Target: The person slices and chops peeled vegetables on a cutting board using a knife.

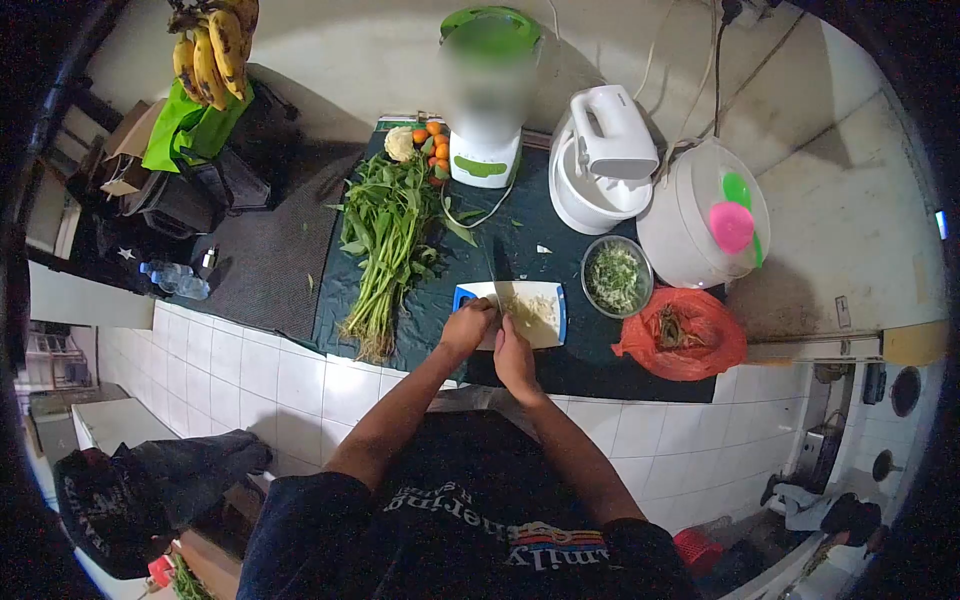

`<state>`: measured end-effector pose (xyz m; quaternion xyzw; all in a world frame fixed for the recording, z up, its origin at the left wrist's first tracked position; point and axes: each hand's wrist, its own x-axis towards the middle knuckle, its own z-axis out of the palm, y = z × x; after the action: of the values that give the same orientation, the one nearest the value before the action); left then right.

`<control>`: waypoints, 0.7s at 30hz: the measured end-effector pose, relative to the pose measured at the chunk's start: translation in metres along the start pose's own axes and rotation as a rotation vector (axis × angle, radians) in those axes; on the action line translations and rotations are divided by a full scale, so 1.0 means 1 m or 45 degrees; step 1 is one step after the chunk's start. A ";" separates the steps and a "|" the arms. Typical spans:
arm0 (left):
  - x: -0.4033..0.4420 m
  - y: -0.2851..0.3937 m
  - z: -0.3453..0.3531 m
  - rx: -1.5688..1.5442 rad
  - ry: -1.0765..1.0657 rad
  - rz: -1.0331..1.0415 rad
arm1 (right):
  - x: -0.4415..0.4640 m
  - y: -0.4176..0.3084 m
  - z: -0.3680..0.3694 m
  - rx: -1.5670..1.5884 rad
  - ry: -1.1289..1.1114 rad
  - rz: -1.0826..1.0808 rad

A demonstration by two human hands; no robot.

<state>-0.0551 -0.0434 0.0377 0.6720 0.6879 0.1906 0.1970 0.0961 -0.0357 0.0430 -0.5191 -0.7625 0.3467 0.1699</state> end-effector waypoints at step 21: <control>0.008 -0.006 0.002 -0.282 0.076 -0.169 | 0.021 -0.022 -0.013 -0.076 -0.032 0.015</control>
<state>-0.0598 -0.0356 0.0327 0.5933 0.7111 0.2718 0.2618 0.0813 -0.0170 0.0654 -0.5240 -0.7716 0.3313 0.1425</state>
